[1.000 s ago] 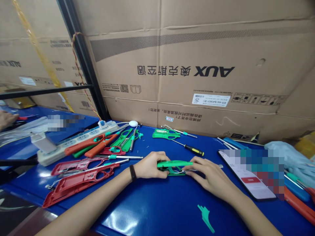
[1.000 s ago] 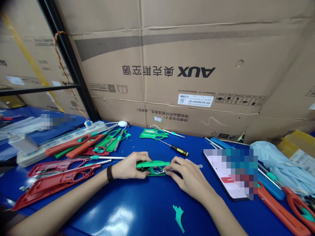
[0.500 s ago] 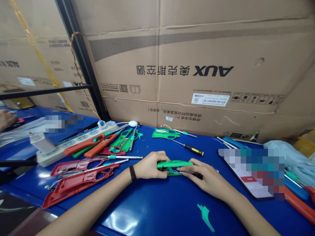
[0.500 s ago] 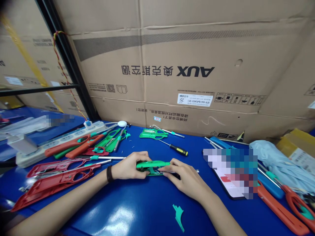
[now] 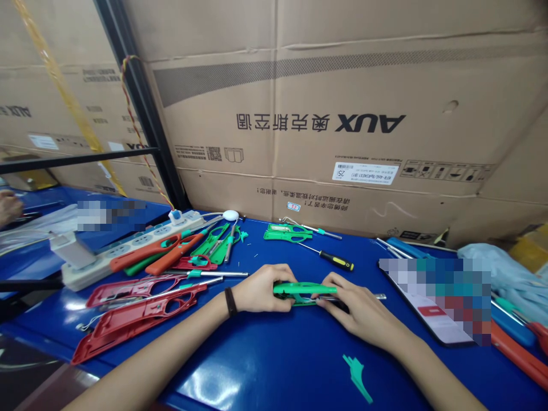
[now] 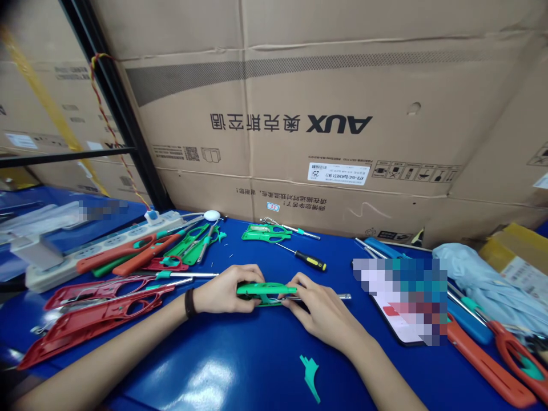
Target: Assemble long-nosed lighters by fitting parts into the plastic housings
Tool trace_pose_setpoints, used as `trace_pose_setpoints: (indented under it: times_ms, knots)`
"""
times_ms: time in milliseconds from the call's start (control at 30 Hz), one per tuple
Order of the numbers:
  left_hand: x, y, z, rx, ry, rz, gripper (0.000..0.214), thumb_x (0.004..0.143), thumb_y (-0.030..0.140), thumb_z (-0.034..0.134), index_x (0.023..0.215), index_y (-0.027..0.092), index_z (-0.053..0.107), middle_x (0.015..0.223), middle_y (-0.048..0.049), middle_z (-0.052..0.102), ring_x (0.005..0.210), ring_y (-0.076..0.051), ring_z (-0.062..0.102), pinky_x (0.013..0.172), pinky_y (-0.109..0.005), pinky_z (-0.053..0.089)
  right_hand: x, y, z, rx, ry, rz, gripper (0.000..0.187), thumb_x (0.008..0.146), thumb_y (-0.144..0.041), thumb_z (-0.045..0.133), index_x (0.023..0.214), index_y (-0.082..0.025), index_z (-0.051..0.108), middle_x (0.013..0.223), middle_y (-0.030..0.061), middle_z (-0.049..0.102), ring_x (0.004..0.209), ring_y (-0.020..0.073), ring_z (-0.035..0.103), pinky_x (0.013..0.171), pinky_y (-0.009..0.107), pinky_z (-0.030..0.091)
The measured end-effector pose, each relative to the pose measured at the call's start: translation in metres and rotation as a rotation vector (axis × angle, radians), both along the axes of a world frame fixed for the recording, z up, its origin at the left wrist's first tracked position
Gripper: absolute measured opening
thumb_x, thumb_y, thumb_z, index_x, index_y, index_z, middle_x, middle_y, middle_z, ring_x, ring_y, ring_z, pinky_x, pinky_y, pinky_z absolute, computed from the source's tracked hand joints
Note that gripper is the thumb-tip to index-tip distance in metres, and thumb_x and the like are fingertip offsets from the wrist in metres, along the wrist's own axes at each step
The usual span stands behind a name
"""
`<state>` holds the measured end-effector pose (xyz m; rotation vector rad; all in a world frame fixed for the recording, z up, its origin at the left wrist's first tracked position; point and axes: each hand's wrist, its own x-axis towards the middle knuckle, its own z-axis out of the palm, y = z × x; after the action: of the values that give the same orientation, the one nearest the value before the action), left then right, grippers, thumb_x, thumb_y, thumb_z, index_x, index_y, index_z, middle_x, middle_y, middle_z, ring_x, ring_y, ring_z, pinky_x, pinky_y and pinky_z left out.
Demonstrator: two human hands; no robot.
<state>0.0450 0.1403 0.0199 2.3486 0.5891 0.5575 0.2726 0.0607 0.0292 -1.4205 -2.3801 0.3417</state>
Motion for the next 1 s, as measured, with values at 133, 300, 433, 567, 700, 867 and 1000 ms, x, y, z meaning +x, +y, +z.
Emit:
trace_pose_setpoints:
  times_ms: [133, 300, 433, 567, 700, 867, 1000]
  knots:
    - [0.001, -0.001, 0.000, -0.001, 0.011, 0.028, 0.014, 0.070, 0.020, 0.068, 0.083, 0.014, 0.067, 0.079, 0.0003, 0.057, 0.068, -0.012, 0.056, 0.063, -0.020, 0.042, 0.004, 0.001, -0.001, -0.002, 0.012, 0.004, 0.016, 0.095, -0.029, 0.044, 0.091, -0.025, 0.059, 0.098, -0.0006, 0.057, 0.068, 0.0133, 0.060, 0.061, 0.025, 0.044]
    - [0.000, 0.000, -0.001, -0.025, -0.005, 0.024, 0.014, 0.070, 0.021, 0.069, 0.083, 0.014, 0.068, 0.079, 0.0005, 0.056, 0.068, -0.011, 0.055, 0.064, -0.020, 0.043, 0.006, 0.003, -0.003, -0.022, 0.067, 0.012, 0.017, 0.095, -0.031, 0.045, 0.094, -0.026, 0.062, 0.099, 0.0007, 0.058, 0.071, 0.0140, 0.060, 0.068, 0.027, 0.047]
    - [0.000, -0.001, -0.001, -0.050, -0.005, 0.026, 0.013, 0.070, 0.019, 0.068, 0.082, 0.015, 0.068, 0.080, 0.0005, 0.055, 0.066, -0.010, 0.054, 0.063, -0.020, 0.043, 0.009, 0.006, -0.006, -0.011, 0.127, 0.034, 0.019, 0.094, -0.032, 0.048, 0.095, -0.026, 0.066, 0.099, 0.0020, 0.058, 0.077, 0.0151, 0.060, 0.073, 0.028, 0.048]
    - [0.001, -0.002, 0.001, -0.069, 0.003, 0.040, 0.011, 0.070, 0.019, 0.067, 0.080, 0.014, 0.067, 0.080, 0.0007, 0.054, 0.065, -0.010, 0.053, 0.061, -0.020, 0.042, 0.012, 0.007, -0.006, -0.027, 0.148, 0.051, 0.022, 0.094, -0.030, 0.048, 0.105, -0.030, 0.068, 0.099, 0.0022, 0.057, 0.082, 0.0148, 0.059, 0.076, 0.027, 0.046]
    - [0.001, -0.002, 0.002, -0.057, 0.007, 0.031, 0.010, 0.070, 0.017, 0.066, 0.079, 0.014, 0.066, 0.080, 0.0004, 0.054, 0.067, -0.011, 0.053, 0.062, -0.020, 0.041, 0.014, 0.006, -0.004, -0.056, 0.129, 0.023, 0.023, 0.094, -0.032, 0.049, 0.107, -0.033, 0.068, 0.090, 0.0017, 0.056, 0.082, 0.0149, 0.058, 0.074, 0.027, 0.046]
    - [0.001, -0.003, 0.002, -0.063, 0.005, 0.027, 0.011, 0.070, 0.016, 0.066, 0.080, 0.013, 0.067, 0.080, -0.0002, 0.054, 0.067, -0.011, 0.053, 0.062, -0.021, 0.041, 0.012, 0.006, -0.006, -0.077, 0.147, 0.039, 0.024, 0.094, -0.032, 0.049, 0.108, -0.033, 0.068, 0.094, 0.0020, 0.054, 0.086, 0.0148, 0.057, 0.079, 0.027, 0.045]
    - [0.001, -0.003, 0.002, -0.073, 0.009, 0.048, 0.012, 0.069, 0.016, 0.066, 0.081, 0.013, 0.067, 0.080, -0.0001, 0.054, 0.066, -0.011, 0.053, 0.062, -0.021, 0.042, 0.012, 0.006, -0.007, -0.099, 0.169, 0.051, 0.026, 0.095, -0.033, 0.046, 0.111, -0.032, 0.066, 0.095, 0.0025, 0.051, 0.085, 0.0147, 0.056, 0.077, 0.027, 0.045]
